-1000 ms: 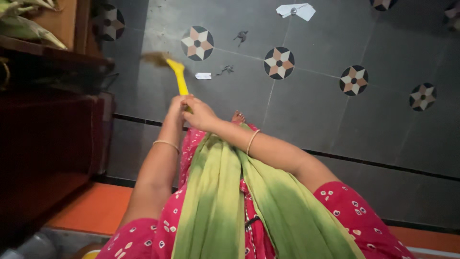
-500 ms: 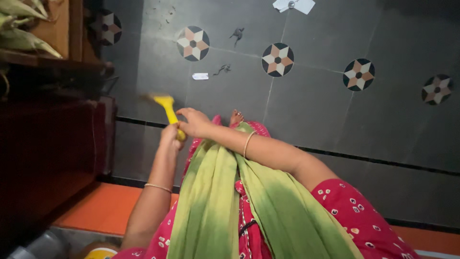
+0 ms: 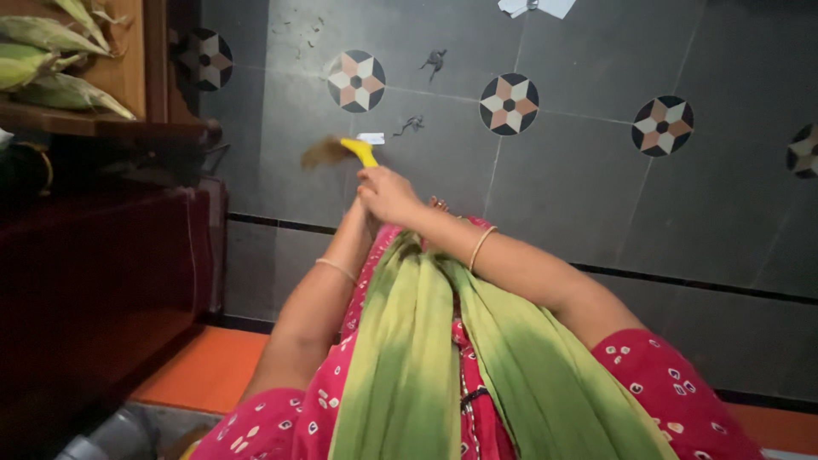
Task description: The person sweeps a patterned tiled floor using a yellow-handled broom, gathering scraps of paper and dust while reaching under a bed and other furniture.
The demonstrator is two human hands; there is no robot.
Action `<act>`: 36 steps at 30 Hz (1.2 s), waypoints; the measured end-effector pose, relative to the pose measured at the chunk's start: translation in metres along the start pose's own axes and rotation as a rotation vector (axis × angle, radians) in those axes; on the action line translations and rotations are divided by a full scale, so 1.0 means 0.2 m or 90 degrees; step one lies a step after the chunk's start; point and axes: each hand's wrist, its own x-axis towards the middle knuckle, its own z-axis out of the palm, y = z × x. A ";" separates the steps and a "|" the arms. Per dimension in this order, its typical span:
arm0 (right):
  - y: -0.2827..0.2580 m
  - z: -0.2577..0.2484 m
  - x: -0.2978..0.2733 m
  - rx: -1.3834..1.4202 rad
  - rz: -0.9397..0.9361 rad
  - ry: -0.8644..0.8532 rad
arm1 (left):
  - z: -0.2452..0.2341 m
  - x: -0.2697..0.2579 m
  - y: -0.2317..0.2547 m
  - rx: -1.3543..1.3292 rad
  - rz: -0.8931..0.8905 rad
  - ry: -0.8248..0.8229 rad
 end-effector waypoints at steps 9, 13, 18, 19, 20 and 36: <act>-0.15 0.13 0.09 0.051 -0.050 -0.039 | -0.19 0.02 0.51 0.216 0.114 0.228; -0.22 0.29 0.11 0.067 -0.059 -0.066 | -0.37 -0.14 0.59 0.244 0.173 0.319; -0.37 0.46 0.23 0.064 -0.069 -0.073 | -0.56 -0.13 0.96 0.149 0.113 0.398; -0.40 0.47 0.26 0.064 -0.053 -0.071 | -0.59 -0.10 1.06 0.114 0.074 0.425; -0.44 0.48 0.30 0.065 -0.038 -0.069 | -0.61 -0.08 1.16 0.079 0.034 0.452; -0.52 0.62 0.62 0.095 0.045 0.090 | -0.52 0.44 1.73 0.365 -0.026 0.355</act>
